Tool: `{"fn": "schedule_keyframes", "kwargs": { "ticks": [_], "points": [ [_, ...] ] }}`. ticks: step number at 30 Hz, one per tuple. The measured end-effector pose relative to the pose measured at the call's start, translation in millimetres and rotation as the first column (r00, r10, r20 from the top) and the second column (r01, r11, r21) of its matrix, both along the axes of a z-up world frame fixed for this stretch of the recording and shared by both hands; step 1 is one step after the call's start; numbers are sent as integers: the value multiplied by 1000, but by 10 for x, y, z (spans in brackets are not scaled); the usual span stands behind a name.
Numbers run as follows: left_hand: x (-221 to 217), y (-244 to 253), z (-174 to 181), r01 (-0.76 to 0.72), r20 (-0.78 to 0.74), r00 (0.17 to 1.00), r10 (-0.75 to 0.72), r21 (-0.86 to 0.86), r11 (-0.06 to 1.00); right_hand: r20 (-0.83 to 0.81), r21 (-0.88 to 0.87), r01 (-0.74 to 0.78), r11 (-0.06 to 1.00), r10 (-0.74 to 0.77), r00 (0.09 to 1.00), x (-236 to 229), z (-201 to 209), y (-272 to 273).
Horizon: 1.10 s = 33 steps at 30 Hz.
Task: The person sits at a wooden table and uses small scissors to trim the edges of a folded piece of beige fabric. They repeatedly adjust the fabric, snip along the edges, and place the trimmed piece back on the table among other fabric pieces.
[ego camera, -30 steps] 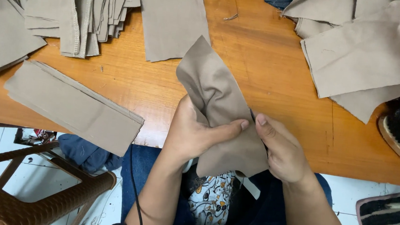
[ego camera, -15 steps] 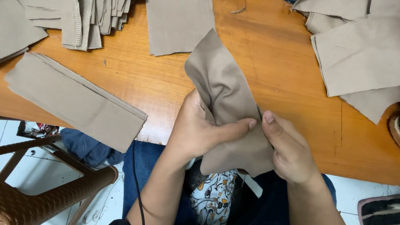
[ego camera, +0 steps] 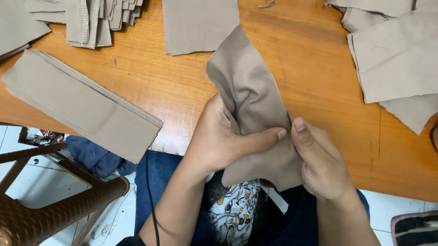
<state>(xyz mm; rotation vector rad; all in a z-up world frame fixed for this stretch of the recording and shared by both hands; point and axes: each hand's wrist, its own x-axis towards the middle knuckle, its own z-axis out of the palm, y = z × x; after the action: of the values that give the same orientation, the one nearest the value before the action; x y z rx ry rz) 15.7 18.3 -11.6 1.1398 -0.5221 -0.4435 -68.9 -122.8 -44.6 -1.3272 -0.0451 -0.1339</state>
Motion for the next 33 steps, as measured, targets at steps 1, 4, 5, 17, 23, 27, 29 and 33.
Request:
{"fn": "schedule_keyframes", "kwargs": {
  "ticks": [1, 4, 5, 17, 23, 27, 29, 33],
  "points": [
    [-5, -2, -6, 1, -6, 1000, -1, -9, 1000, 6, -6, 1, 1000, -1, 1000, -2, -3, -4],
    [2, -6, -16, -5, 9, 1000, 5, -7, 1000, -4, -25, 16, 1000, -16, 1000, -45, -163, -105],
    [-3, -2, -23, -5, 8, 1000, 5, -6, 1000, -5, -25, 16, 1000, -16, 1000, -42, -161, -100],
    [13, 10, 29, 28, 15, 1000, -27, -51, 998, -24, 130, 10, 991, -7, 1000, -5, 46, 21],
    [-8, 56, 97, 71, -63, 996, -70, 11, 997, -347, -79, 103, 992, -124, 930, 37, 251, 98],
    [-8, 57, 92, 76, -69, 995, -75, 9, 997, -361, -128, 113, 985, -153, 920, 41, 265, 105],
    [-9, 55, 77, 75, -63, 995, -75, 4, 997, -366, -142, 115, 983, -160, 917, 42, 262, 103],
    [-9, 55, 67, 80, -84, 993, -80, -7, 997, -371, -164, 135, 977, -188, 910, 36, 224, 92]
  ]
}}
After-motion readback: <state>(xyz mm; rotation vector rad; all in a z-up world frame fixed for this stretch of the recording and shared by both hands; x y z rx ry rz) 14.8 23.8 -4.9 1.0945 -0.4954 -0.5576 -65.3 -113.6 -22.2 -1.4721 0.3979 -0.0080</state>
